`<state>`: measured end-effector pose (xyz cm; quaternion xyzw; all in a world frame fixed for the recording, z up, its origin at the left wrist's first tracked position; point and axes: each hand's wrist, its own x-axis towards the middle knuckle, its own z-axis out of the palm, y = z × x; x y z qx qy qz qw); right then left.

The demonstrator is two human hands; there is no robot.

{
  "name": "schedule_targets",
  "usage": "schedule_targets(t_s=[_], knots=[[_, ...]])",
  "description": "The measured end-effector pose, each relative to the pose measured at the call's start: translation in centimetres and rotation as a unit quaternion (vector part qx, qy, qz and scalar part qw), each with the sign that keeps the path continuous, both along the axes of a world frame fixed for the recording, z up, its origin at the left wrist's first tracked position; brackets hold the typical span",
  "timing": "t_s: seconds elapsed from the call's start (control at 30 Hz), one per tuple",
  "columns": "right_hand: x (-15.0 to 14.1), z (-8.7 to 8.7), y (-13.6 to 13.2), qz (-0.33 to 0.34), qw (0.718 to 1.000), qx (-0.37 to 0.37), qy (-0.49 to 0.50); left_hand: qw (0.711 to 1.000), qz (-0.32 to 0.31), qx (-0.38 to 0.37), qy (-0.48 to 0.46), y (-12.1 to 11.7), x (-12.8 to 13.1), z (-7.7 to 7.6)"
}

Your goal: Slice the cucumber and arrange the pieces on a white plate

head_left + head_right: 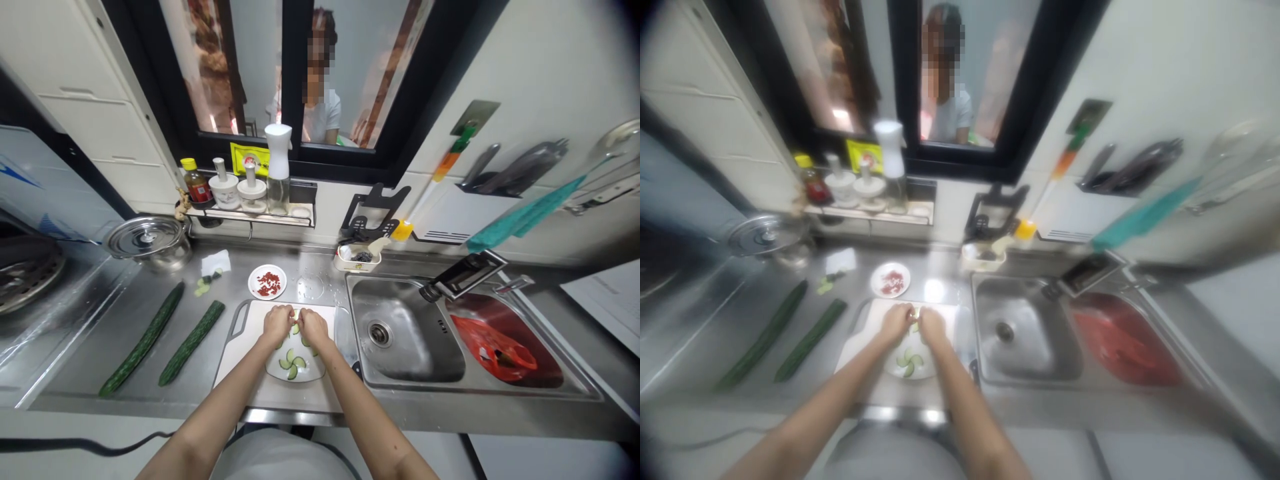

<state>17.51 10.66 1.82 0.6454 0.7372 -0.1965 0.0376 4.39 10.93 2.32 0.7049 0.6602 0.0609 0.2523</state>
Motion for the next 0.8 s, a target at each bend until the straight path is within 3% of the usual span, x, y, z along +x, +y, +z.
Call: schedule_targets(t_s=[0.37,0.47,0.63,0.8], knots=[[0.4,0.9,-1.0,-0.030,0.998,0.027,0.042,0.998,0.040,0.021,-0.053,0.4,-0.8,0.2],[0.7,1.1,-1.7,-0.041,0.995,0.045,0.081,0.994,0.077,0.036,-0.070,1.7,-2.5,-0.2],[1.3,1.6,-3.2,-0.058,0.990,0.062,0.115,0.988,0.146,0.035,-0.021,5.1,-7.0,-0.5],[1.7,2.2,-4.2,-0.084,0.986,0.060,0.133,0.987,0.148,0.025,0.056,7.6,-9.9,-0.1]])
